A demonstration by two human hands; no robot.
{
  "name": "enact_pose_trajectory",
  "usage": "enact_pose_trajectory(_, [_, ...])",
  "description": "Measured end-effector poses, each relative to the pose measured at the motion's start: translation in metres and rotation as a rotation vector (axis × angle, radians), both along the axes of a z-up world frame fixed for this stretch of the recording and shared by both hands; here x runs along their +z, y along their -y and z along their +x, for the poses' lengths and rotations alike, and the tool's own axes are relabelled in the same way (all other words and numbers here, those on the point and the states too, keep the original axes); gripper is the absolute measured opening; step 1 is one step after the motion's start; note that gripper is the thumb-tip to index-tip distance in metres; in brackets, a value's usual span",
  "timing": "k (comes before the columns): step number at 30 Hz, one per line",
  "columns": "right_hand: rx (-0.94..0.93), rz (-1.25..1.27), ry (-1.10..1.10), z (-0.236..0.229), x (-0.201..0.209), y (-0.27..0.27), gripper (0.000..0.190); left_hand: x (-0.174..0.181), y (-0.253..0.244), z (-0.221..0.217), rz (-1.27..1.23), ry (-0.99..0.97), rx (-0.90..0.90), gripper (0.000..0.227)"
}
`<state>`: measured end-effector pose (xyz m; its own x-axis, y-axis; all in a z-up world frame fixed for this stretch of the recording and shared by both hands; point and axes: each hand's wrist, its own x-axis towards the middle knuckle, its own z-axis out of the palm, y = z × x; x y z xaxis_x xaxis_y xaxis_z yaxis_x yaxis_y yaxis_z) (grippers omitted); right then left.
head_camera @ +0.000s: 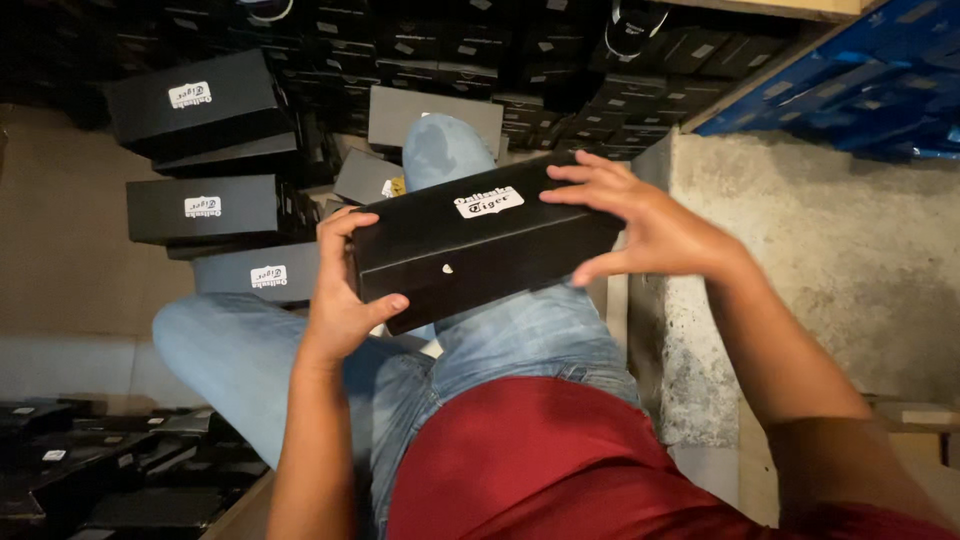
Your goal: The person wipes a white sneaker with a yellow cloth, then places it into a shoebox with tissue paper. They close the box and move it to a shelf. They then open another box, remove a black sneaker, and place it on the floor.
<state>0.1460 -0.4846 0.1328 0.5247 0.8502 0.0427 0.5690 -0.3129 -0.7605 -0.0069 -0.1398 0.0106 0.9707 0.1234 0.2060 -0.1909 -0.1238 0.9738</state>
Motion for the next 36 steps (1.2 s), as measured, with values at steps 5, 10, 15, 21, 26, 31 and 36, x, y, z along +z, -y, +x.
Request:
enact_pose_trajectory(5, [-0.138,-0.083,0.151,-0.016,0.006,-0.008,0.065,0.015,-0.002,0.001,0.105,0.051,-0.005,0.099])
enact_pose_trajectory(10, [-0.126,-0.063,0.158,-0.021,0.022,-0.008,0.062,0.026,-0.001,0.0,0.09,0.073,-0.018,0.098])
enact_pose_trajectory(15, [-0.062,0.003,0.16,-0.007,0.031,-0.003,0.061,0.043,0.001,-0.001,0.085,0.093,-0.016,0.095])
enact_pose_trajectory(21, [-0.126,-0.077,0.243,0.017,0.037,-0.002,0.062,0.052,0.005,-0.009,-0.03,0.014,0.087,0.082])
enact_pose_trajectory(26, [-0.365,0.163,0.258,0.046,0.005,-0.024,0.043,0.038,0.013,-0.001,0.0,-0.711,0.66,0.063])
enact_pose_trajectory(31, [-0.451,0.27,0.582,0.027,-0.003,-0.047,0.058,0.057,0.014,0.025,-0.236,-0.391,0.587,0.054])
enact_pose_trajectory(36, [0.038,0.279,0.594,-0.018,0.028,-0.053,0.033,0.056,-0.002,0.044,-0.425,-0.579,0.515,0.098])
